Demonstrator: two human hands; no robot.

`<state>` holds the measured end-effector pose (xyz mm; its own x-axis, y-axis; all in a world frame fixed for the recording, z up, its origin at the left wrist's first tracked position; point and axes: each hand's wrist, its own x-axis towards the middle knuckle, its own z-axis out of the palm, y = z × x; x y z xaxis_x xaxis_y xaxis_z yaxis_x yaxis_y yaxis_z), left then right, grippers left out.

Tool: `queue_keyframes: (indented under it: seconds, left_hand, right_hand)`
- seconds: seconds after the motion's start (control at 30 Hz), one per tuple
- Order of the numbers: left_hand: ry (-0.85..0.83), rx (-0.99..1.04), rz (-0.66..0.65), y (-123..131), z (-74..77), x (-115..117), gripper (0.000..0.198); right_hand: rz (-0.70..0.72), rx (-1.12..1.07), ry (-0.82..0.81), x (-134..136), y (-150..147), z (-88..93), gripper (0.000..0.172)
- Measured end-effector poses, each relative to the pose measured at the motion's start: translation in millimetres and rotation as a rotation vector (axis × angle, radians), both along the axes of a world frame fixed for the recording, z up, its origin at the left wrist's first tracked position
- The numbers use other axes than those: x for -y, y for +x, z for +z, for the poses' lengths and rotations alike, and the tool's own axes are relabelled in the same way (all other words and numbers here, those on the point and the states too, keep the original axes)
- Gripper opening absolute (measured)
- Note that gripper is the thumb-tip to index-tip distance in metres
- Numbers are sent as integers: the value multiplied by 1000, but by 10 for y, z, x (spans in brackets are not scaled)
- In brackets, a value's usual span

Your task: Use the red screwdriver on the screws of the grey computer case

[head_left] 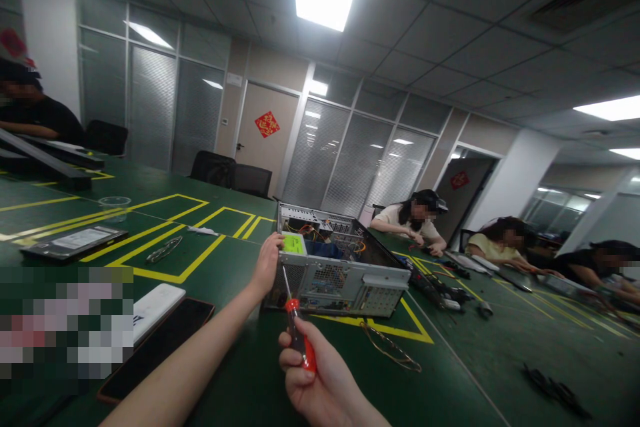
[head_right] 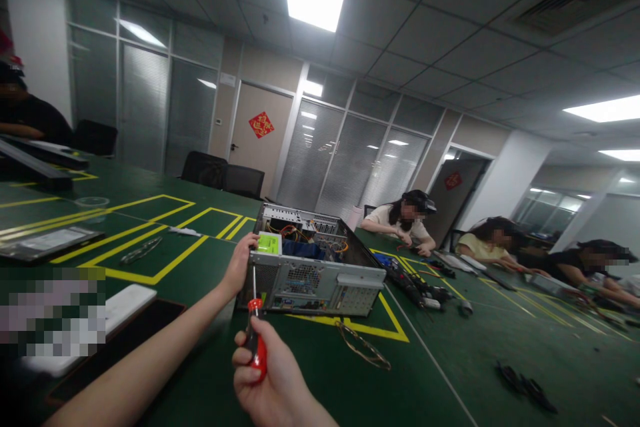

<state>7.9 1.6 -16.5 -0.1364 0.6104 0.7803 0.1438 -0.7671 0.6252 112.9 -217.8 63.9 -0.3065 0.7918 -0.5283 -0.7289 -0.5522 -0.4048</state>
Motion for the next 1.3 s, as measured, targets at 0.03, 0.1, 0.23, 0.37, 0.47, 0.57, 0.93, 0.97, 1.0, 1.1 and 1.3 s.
queue_keyframes:
  seconds: [0.03, 0.1, 0.23, 0.37, 0.47, 0.57, 0.93, 0.97, 1.0, 1.1, 1.3]
  left_hand:
    - [3, 2, -2, 0, 0, 0, 50]
    - [5, 8, -3, -1, 1, 1, 50]
    - [2, 4, 2, -2, 3, 6, 50]
    - [-4, 1, 0, 0, 7, 16, 49]
    - [-7, 1, -4, -2, 9, 20, 48]
    - [-13, -1, -9, -10, 13, 22, 48]
    - [-16, 6, -13, -6, 28, 31, 48]
    - [-12, 6, -11, -4, 27, 28, 49]
    - [-7, 7, -9, -3, 26, 25, 49]
    - [10, 4, -7, -3, 22, 14, 50]
    - [-1, -4, -6, -10, 6, 3, 50]
  right_hand:
    - [-16, 22, -17, -4, -12, 0, 29]
    - [-30, 59, -34, -12, -35, 3, 34]
    - [84, 38, -9, -12, -33, 8, 45]
    - [128, -52, 13, -9, 19, -8, 40]
    - [136, -69, -2, -8, 33, -23, 33]
    - [102, -43, -44, -3, 9, -24, 40]
    - [125, -24, 36, -34, 19, -21, 32]
    - [113, -31, 32, -33, 21, -7, 33]
    - [95, -35, 27, -30, 21, 6, 35]
    - [37, -35, 24, -11, 15, 37, 34]
    - [14, 12, 26, -16, 1, -5, 25]
